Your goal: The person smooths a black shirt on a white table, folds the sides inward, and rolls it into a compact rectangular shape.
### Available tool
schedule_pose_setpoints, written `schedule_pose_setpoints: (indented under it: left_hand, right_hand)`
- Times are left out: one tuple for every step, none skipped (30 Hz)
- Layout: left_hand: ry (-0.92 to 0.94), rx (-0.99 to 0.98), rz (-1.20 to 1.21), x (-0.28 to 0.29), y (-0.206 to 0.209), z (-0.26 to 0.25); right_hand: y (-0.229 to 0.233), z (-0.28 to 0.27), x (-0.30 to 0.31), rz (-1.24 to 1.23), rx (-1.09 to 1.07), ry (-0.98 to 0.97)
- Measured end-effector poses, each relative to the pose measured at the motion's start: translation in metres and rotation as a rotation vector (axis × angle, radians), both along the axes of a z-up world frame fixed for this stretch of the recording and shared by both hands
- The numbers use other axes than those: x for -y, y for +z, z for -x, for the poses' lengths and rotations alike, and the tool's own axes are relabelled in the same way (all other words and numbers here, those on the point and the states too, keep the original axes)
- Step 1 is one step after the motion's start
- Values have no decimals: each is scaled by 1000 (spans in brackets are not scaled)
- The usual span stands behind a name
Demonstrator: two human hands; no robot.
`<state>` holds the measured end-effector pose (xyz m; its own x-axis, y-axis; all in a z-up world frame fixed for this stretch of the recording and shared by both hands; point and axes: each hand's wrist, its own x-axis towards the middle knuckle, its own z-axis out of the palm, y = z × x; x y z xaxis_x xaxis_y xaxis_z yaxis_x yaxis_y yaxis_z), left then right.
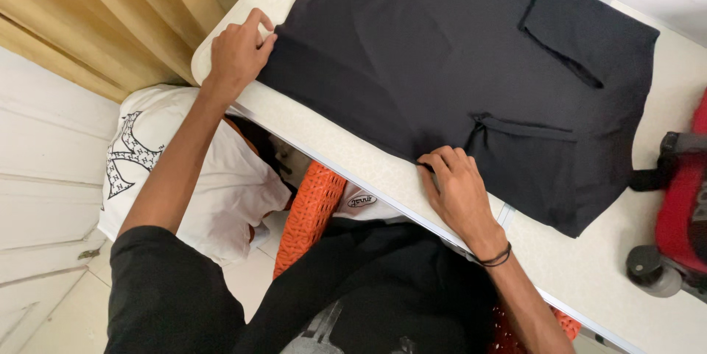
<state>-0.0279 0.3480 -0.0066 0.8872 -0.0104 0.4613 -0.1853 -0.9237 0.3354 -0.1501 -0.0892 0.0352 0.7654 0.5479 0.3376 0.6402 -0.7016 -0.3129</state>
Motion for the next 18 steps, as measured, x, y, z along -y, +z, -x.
schedule_pose_setpoints:
  left_hand:
    - [10, 7, -26, -2, 0, 3]
    - [20, 13, -53, -3, 0, 4]
    - [45, 18, -104, -5, 2, 4]
    - [71, 23, -156, -5, 3, 5]
    - [98, 28, -208, -5, 5, 5]
    - [101, 49, -153, -1, 5, 2]
    - [103, 68, -97, 8, 2, -2]
    - [104, 87, -42, 13, 0, -5]
    - [106, 93, -52, 14, -2, -11]
    - [108, 100, -61, 17, -4, -21]
    - [112, 105, -70, 17, -8, -31]
    - [113, 79, -43, 15, -12, -39]
    - [112, 54, -18, 12, -15, -49]
    - [111, 29, 7, 9, -19, -58]
    - [80, 23, 23, 7, -23, -65]
    - [49, 18, 40, 3, -25, -70]
    - [15, 9, 56, 3, -27, -74]
    - [3, 5, 138, 2, -28, -76]
  right_hand:
    - [0, 0, 0, 1, -11, -4]
    - [0, -1, 0, 2, -21, -8]
    - [1, -1, 0, 6, -38, -10]
    - [2, -2, 0, 9, -56, -12]
    - [2, -2, 0, 13, -72, -11]
    - [3, -3, 0, 17, -75, -12]
    - [3, -3, 0, 21, -79, -14]
    - [3, -3, 0, 25, -84, -15]
    - [3, -3, 0, 19, -84, -18]
    - [3, -2, -1, 13, -84, -21]
    - [3, -2, -1, 7, -85, -21]
    - [3, -2, -1, 7, -78, -16]
    - [3, -2, -1, 5, -70, -12]
    - [4, -2, -1, 3, -62, -9]
    - [4, -1, -1, -1, -53, -9]
    - [4, -1, -1, -4, -44, -9]
    - [3, 0, 0, -8, -37, -12]
    - [3, 1, 0, -5, -44, -17]
